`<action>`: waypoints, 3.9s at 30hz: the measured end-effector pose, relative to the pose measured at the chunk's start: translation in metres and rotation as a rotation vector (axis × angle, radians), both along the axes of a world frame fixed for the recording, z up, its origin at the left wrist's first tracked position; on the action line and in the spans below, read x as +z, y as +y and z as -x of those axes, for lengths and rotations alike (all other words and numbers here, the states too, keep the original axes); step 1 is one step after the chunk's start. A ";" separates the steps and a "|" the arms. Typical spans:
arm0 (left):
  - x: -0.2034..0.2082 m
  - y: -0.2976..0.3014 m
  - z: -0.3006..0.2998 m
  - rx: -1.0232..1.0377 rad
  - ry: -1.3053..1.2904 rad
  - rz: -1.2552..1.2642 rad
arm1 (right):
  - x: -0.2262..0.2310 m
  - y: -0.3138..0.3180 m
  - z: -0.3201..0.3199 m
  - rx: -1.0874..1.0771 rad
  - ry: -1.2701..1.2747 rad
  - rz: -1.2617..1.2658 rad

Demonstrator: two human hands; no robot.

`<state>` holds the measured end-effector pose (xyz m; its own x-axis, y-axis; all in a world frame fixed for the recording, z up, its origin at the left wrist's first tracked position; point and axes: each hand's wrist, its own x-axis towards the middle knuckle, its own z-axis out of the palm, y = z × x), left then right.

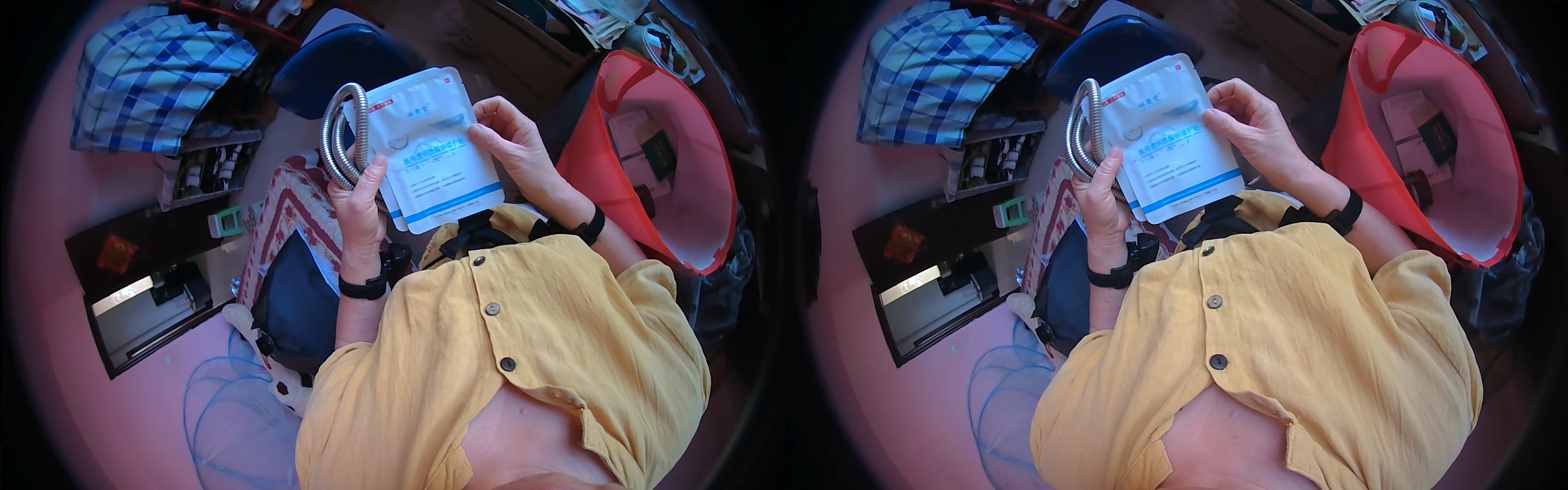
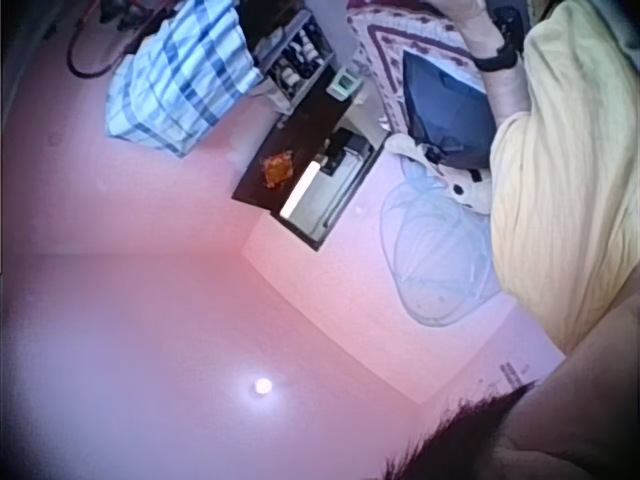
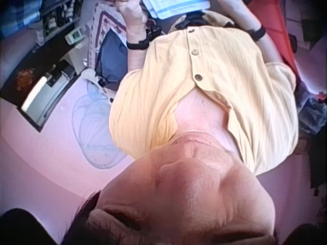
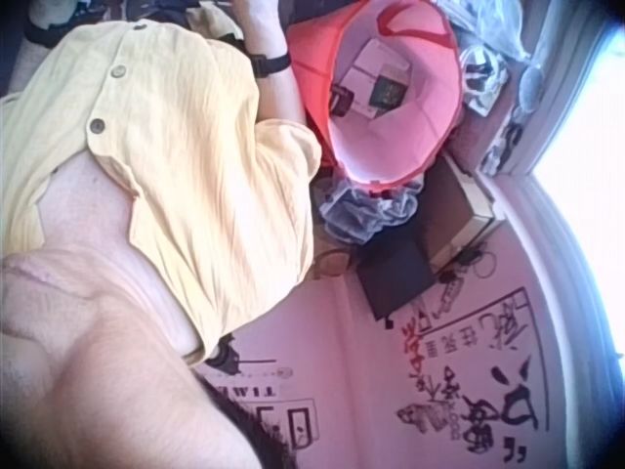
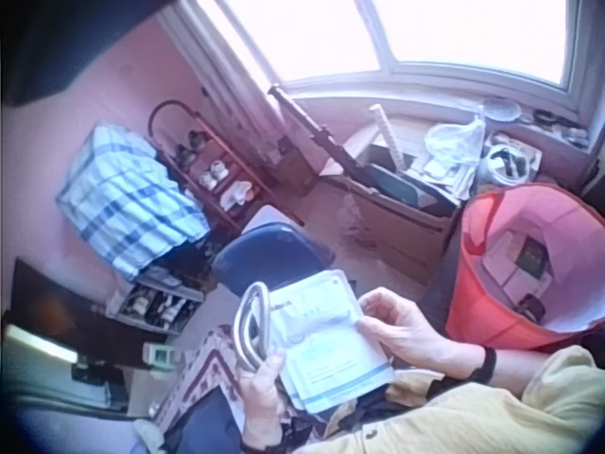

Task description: The person lies on a bed and sorts through a red bucket, handling a metal hose, several sealed packets, a small green box, a white envelope, and a gray cloth bag. They place items into the bag and set the bucket aside.

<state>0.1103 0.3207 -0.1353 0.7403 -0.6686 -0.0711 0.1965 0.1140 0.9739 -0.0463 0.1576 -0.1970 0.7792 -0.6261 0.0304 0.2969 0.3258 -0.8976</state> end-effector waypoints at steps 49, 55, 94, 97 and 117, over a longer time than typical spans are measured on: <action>0.005 0.011 -0.018 0.116 -0.059 -0.027 | -0.016 -0.013 0.001 -0.077 -0.020 -0.381; 0.002 0.011 -0.021 0.077 -0.045 -0.010 | -0.005 -0.010 -0.001 -0.056 0.029 -0.406; -0.041 -0.045 -0.016 -0.422 0.315 0.020 | 0.001 -0.004 0.016 -0.249 0.129 -0.287; -0.044 -0.039 -0.040 -0.354 0.252 -0.032 | -0.001 -0.009 0.007 -0.391 0.100 -0.327; -0.039 -0.070 -0.169 -0.606 0.311 0.080 | 0.011 0.048 -0.050 -0.490 0.194 -0.284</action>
<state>0.2791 0.2512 -0.1745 0.1867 -0.9704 -0.1533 0.5177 -0.0355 0.8549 0.0033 0.2055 -0.1859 0.3722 -0.8768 -0.3046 0.3122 0.4273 -0.8485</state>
